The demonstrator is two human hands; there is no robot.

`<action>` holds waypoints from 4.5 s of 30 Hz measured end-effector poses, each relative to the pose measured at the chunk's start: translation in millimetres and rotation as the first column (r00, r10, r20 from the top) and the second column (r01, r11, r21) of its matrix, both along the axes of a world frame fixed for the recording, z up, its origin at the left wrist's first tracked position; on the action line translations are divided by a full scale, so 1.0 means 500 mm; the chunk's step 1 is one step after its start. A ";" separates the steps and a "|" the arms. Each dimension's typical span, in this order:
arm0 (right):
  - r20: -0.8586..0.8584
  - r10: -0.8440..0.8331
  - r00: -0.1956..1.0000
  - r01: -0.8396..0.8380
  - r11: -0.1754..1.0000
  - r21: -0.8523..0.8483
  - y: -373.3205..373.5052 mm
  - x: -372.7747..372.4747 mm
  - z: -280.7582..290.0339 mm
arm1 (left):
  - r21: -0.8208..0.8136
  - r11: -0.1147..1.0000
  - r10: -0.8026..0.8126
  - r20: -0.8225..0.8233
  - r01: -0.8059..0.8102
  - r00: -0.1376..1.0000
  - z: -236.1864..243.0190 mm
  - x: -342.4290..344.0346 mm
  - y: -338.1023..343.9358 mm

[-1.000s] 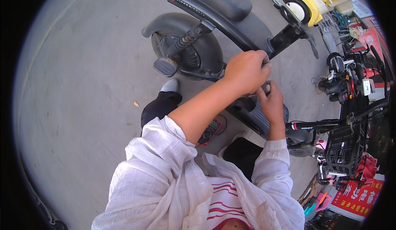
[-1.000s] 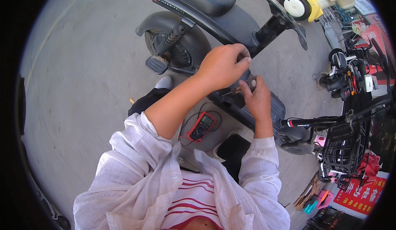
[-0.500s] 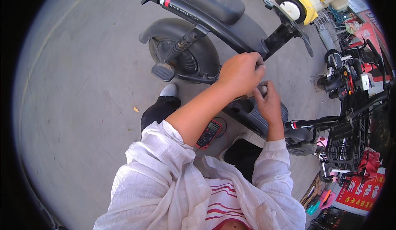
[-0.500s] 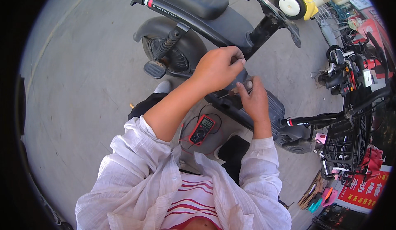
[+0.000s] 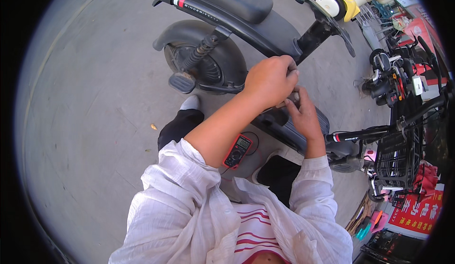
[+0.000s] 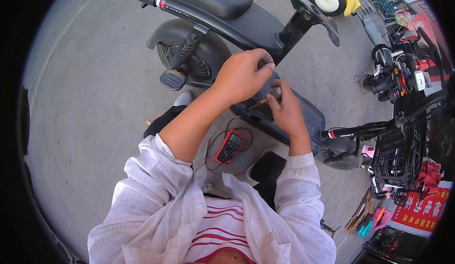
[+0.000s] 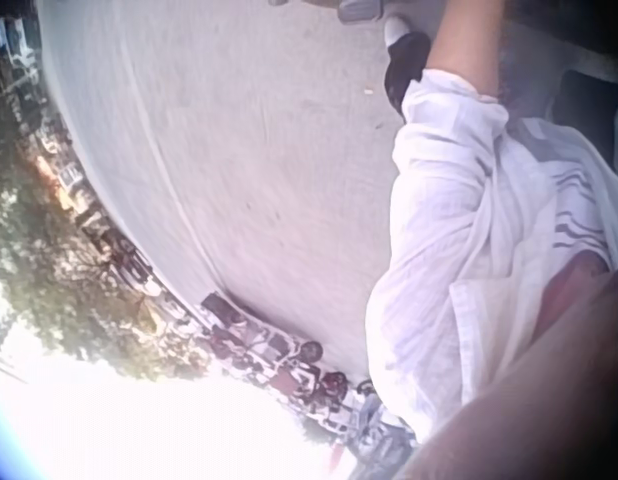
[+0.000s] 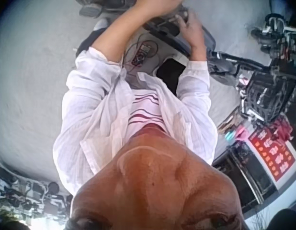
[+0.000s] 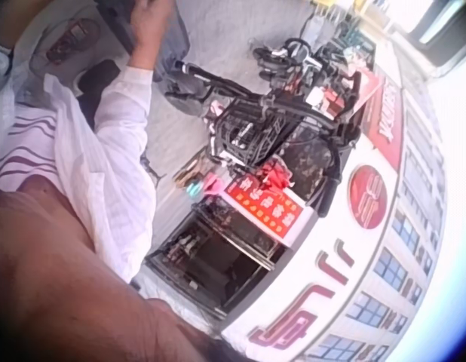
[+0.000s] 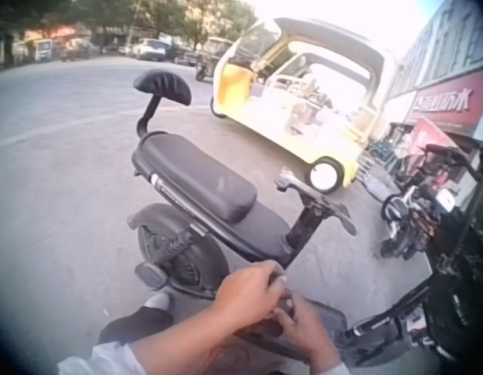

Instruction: The person uses a screwdriver to loosen and tighten bolts on the frame of an electric scooter. They repeatedly adjust the same bolt near the seat post while a multimeter rests on the floor nearby.

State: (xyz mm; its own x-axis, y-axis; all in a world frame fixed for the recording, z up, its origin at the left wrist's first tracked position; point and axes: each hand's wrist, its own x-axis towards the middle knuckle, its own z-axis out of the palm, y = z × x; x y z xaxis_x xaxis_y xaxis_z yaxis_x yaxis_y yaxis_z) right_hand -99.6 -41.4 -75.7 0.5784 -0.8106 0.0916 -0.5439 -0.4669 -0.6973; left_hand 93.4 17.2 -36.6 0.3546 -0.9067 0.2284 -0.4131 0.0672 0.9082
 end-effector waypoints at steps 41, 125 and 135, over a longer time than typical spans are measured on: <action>-0.165 -0.214 0.963 0.203 0.976 -0.084 0.015 0.027 0.023 | 0.023 1.000 -0.020 0.043 0.019 0.999 -0.005 -0.007 -0.001; 0.053 -0.011 0.999 0.007 0.997 0.073 -0.009 -0.024 -0.004 | 0.079 0.992 -0.111 0.125 0.102 0.986 -0.003 -0.023 0.001; 0.033 0.007 0.999 -0.006 0.999 -0.039 -0.011 -0.029 -0.003 | 0.066 0.991 -0.123 0.160 0.113 0.980 -0.010 -0.020 0.002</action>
